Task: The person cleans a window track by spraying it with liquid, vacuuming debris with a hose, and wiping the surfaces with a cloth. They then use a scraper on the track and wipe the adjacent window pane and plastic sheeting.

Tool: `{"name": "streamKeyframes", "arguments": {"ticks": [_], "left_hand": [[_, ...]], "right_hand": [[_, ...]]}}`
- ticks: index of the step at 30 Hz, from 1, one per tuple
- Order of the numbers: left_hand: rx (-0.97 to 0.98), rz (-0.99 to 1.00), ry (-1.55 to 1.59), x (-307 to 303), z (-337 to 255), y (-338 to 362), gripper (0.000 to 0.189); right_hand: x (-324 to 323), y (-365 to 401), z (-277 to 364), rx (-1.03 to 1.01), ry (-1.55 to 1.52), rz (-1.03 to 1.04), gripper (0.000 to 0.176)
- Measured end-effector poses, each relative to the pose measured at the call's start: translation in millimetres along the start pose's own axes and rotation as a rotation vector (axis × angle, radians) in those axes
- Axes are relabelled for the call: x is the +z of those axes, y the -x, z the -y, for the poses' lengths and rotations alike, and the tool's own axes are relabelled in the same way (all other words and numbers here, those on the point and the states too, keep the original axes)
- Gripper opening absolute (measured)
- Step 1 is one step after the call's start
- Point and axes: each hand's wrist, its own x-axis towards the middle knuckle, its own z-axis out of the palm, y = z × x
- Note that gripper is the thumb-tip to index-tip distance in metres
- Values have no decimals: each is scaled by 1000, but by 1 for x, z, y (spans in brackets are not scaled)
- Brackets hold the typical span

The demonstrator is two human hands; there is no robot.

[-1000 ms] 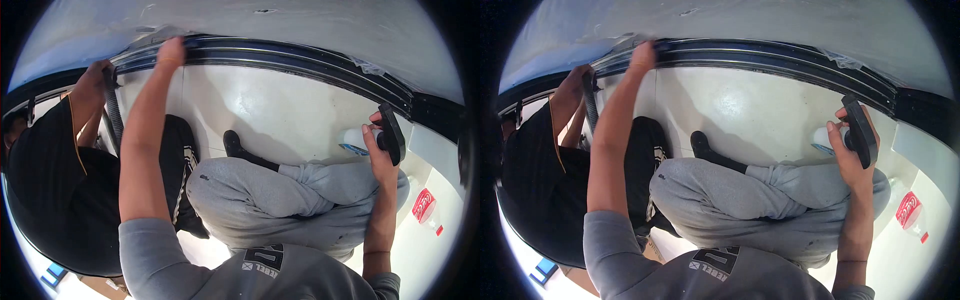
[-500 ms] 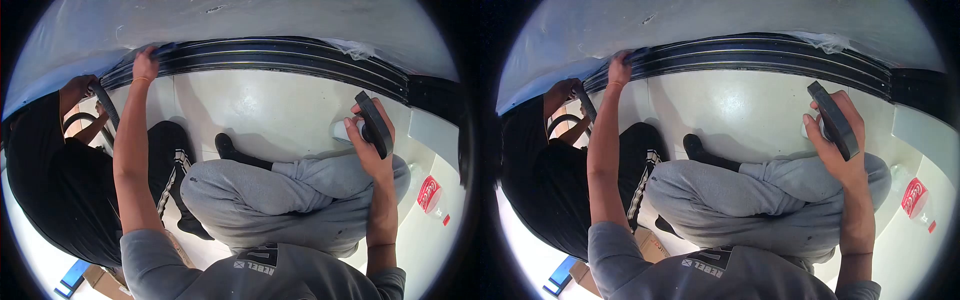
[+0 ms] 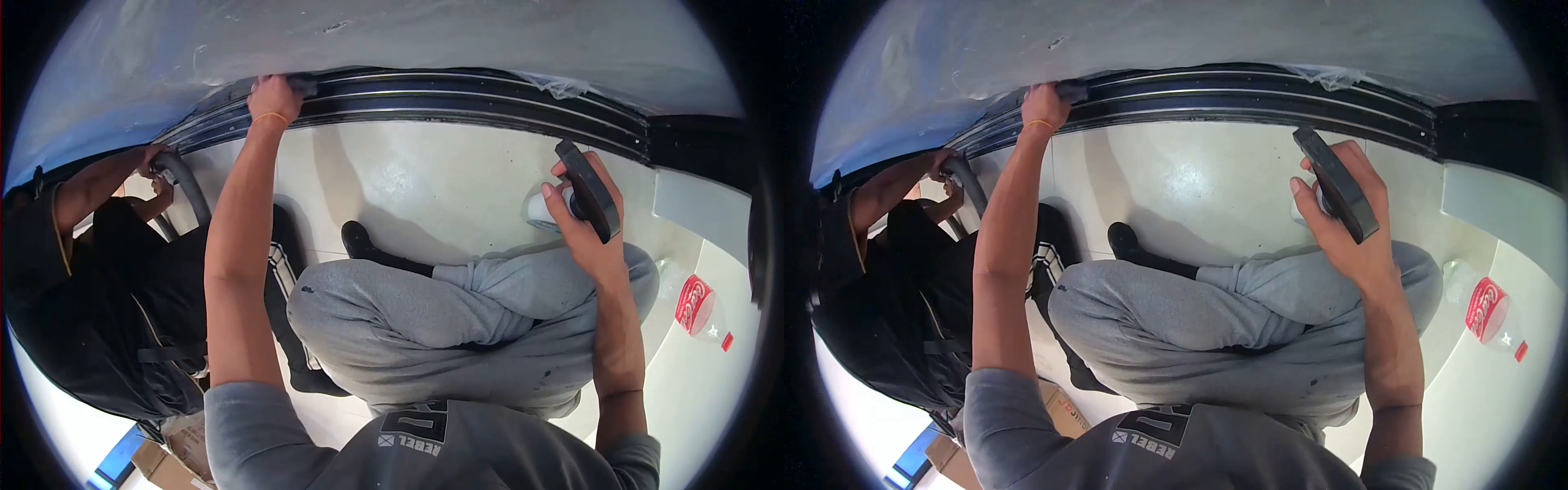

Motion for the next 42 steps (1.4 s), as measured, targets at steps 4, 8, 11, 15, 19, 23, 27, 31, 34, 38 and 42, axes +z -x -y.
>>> {"name": "streamKeyframes", "arguments": {"ticks": [4,8,11,15,19,23,27,31,34,38,42], "left_hand": [[-246,318,-94,28,44,29,41],[3,247,-252,61,43,65,56],[-177,148,-32,92,56,55,60],[-259,132,70,64,42,59,63],[-255,148,57,59,38,62,62],[-240,217,82,53,36,64,62],[-254,141,52,60,34,65,60],[-271,183,76,52,32,64,60],[-280,193,80,51,30,64,61],[-303,177,81,52,29,62,60],[-293,171,81,49,26,64,60]], "right_hand": [[2,-13,9,-40,90,178,19],[52,-46,24,-105,318,351,31],[105,-100,34,23,491,434,41],[169,-183,17,132,613,563,35],[203,-226,17,154,799,736,43],[220,-245,9,120,868,765,53],[226,-250,17,101,909,795,55],[225,-251,27,103,963,807,58],[234,-252,18,-18,1006,724,59],[258,-258,15,-76,980,727,59],[282,-262,23,-95,925,764,59]]}}
